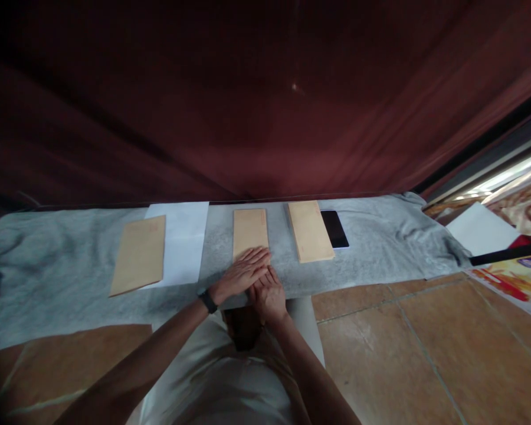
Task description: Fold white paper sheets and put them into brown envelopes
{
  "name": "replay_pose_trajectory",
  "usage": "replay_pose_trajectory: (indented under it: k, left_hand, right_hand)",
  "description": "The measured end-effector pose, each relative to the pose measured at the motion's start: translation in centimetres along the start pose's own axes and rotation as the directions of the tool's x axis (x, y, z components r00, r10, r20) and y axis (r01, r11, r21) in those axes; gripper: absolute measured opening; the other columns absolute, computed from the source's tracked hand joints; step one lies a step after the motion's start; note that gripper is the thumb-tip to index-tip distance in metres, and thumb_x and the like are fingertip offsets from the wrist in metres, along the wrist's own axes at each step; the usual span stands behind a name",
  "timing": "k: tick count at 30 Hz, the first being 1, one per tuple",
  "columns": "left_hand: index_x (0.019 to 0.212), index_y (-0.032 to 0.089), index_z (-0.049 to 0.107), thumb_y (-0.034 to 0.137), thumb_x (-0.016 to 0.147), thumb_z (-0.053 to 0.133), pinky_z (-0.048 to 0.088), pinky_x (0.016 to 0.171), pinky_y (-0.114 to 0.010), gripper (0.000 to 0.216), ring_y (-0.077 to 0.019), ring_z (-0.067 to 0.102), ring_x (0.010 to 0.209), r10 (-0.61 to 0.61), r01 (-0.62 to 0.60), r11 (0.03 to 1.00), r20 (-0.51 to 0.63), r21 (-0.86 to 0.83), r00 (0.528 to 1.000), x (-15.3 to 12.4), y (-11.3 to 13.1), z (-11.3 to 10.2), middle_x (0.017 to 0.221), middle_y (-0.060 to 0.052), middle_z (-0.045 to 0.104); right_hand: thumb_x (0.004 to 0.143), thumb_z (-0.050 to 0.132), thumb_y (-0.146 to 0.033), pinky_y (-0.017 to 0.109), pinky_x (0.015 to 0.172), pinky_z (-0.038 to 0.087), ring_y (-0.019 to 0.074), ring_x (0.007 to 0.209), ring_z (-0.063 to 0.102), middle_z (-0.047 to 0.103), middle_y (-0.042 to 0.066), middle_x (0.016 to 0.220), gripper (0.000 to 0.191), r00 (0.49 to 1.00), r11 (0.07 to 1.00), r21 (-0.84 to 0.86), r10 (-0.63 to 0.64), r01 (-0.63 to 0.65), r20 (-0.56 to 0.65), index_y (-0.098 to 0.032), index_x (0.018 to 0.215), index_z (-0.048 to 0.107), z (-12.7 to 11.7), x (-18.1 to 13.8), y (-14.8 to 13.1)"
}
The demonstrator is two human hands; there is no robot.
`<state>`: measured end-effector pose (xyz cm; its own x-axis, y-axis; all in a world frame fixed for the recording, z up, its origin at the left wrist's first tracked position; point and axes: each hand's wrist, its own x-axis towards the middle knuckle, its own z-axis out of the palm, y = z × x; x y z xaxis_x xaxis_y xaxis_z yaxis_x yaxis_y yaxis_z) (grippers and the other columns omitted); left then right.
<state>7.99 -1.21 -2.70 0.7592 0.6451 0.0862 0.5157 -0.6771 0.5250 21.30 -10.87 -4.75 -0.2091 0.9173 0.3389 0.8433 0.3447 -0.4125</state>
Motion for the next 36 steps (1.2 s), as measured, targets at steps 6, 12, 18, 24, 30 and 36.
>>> replay_pose_trajectory:
  k: [6,12,18,24,30,36]
  left_hand:
    - [0.155,0.023,0.042,0.044,0.106,0.035,0.014,0.128,-0.040,0.053,-0.0170,0.028,0.154,0.028,-0.028,0.999,0.014,0.037,1.000,1.2,-1.3,-0.8,0.163,-0.006,0.039]
    - [0.157,0.021,0.037,0.043,0.107,0.029,0.013,0.128,-0.040,0.055,-0.0167,0.024,0.155,0.044,-0.045,0.994,0.019,0.098,0.999,2.3,-2.3,-0.9,0.165,-0.006,0.035]
    - [0.159,0.019,0.034,0.041,0.107,0.029,0.013,0.128,-0.038,0.057,-0.0166,0.022,0.156,0.034,-0.034,0.984,0.001,0.173,0.999,3.4,-3.6,-0.9,0.166,-0.007,0.033]
    - [0.159,0.017,0.033,0.041,0.106,0.030,0.011,0.129,-0.038,0.058,-0.0177,0.022,0.156,0.008,-0.001,0.978,-0.033,0.210,0.999,4.7,-4.7,-0.8,0.167,-0.008,0.031]
    - [0.157,0.013,0.035,0.041,0.105,0.032,0.011,0.128,-0.040,0.060,-0.0204,0.023,0.156,-0.015,0.031,0.973,-0.071,0.231,0.997,5.9,-5.4,-1.2,0.166,-0.012,0.031]
    - [0.158,0.012,0.033,0.043,0.104,0.034,0.011,0.128,-0.041,0.062,-0.0222,0.024,0.156,-0.046,0.066,0.971,-0.092,0.232,0.995,7.1,-6.3,-1.8,0.166,-0.013,0.031]
  right_hand:
    - [0.096,0.054,-0.021,0.047,0.121,0.037,0.0249,0.130,0.058,0.070,0.010,0.129,0.033,1.000,1.000,0.020,0.020,-0.020,0.011,-0.021,0.126,0.067,-0.3,0.3,-0.3]
    - [0.095,0.055,-0.019,0.048,0.122,0.036,0.0256,0.137,0.054,0.065,0.011,0.139,0.040,0.999,1.000,0.006,0.029,-0.029,-0.012,-0.019,0.134,0.064,0.1,0.3,-0.3]
    - [0.095,0.054,-0.018,0.048,0.122,0.038,0.0258,0.140,0.051,0.063,0.010,0.143,0.046,0.999,0.999,0.010,0.034,-0.034,-0.022,-0.020,0.141,0.060,0.1,0.3,-0.4]
    - [0.097,0.052,-0.019,0.048,0.122,0.037,0.0262,0.143,0.048,0.057,0.009,0.149,0.051,1.000,1.000,0.002,0.031,-0.031,0.000,-0.020,0.148,0.053,0.0,0.3,-0.4]
    - [0.097,0.052,-0.019,0.047,0.122,0.037,0.0261,0.144,0.047,0.054,0.007,0.152,0.054,0.999,0.999,0.004,0.033,-0.033,0.004,-0.022,0.151,0.050,0.0,0.3,-0.4]
    - [0.097,0.050,-0.018,0.047,0.122,0.036,0.0259,0.144,0.047,0.052,0.007,0.154,0.054,0.999,0.999,0.003,0.037,-0.037,0.003,-0.021,0.151,0.049,-0.1,0.4,-0.6]
